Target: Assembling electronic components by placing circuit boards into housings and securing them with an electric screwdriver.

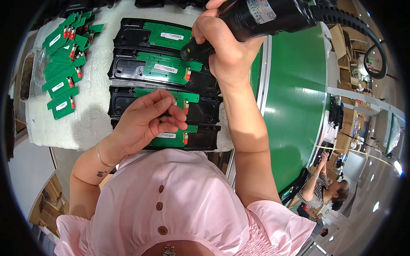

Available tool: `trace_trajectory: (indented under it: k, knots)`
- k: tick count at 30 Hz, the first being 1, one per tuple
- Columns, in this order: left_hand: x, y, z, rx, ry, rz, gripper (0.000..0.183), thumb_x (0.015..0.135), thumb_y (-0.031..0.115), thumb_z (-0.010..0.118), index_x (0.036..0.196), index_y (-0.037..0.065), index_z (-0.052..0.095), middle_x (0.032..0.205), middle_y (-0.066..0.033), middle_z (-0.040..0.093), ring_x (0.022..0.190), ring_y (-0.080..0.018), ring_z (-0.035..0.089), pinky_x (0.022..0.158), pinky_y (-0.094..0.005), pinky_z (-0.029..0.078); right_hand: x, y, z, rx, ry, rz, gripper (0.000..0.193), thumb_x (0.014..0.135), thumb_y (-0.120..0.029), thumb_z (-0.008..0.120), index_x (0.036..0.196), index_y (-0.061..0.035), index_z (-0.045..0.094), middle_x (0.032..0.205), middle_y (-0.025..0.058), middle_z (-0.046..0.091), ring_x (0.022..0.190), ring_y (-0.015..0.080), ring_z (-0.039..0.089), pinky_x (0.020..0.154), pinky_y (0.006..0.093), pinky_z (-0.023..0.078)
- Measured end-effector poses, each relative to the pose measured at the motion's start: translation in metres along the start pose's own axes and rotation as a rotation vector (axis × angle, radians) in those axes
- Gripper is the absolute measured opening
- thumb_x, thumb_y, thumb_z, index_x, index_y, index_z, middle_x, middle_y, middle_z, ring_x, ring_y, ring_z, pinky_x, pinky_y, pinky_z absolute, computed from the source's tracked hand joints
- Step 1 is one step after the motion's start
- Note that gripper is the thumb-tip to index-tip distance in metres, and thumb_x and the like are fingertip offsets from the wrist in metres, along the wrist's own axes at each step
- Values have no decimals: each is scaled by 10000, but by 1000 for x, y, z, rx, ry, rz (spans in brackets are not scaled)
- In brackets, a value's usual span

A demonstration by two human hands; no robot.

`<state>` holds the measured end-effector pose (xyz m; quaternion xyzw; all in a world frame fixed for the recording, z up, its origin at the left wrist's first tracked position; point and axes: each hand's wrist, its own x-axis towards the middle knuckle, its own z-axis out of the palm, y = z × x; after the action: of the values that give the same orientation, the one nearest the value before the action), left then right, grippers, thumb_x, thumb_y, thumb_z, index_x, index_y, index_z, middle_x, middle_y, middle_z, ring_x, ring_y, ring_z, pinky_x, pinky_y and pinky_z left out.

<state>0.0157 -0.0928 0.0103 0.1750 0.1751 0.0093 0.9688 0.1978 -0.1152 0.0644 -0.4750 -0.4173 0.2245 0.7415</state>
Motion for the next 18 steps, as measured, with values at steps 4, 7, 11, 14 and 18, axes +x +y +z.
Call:
trace_trajectory:
  k: [4,7,11,14,18]
  knots:
    - [0,0,-3,88,-9,27,171,891,130,492,1007,15,538,888,-94,607,821,-164,615,704,-228,514,2,5,3,14,-38,24,163,684,-2,465,845,-16,486,572,58,427,483,148,388,526,311,368]
    - [-1,3,1,71,86,37,162,864,112,538,991,14,559,897,-79,611,816,-147,614,714,-221,513,5,7,5,-5,-64,31,148,689,1,468,835,-16,480,569,59,425,483,147,381,515,299,359]
    - [-1,3,3,-12,131,34,185,846,118,570,992,3,574,906,-73,613,834,-150,611,760,-234,506,32,50,-9,613,-515,-356,257,652,-6,557,872,-17,426,586,69,460,461,131,420,468,257,375]
    - [-1,2,-1,-61,120,38,186,847,114,567,996,2,572,914,-75,612,839,-148,610,748,-223,511,26,40,-4,547,-523,-365,270,666,-26,574,884,-28,415,576,60,453,461,129,412,471,255,370]
    - [2,0,-9,-146,86,74,186,851,119,563,997,5,570,918,-76,610,841,-141,609,730,-206,517,-3,-13,9,68,-90,-91,141,683,-12,467,824,-9,474,564,38,410,472,126,361,481,284,316]
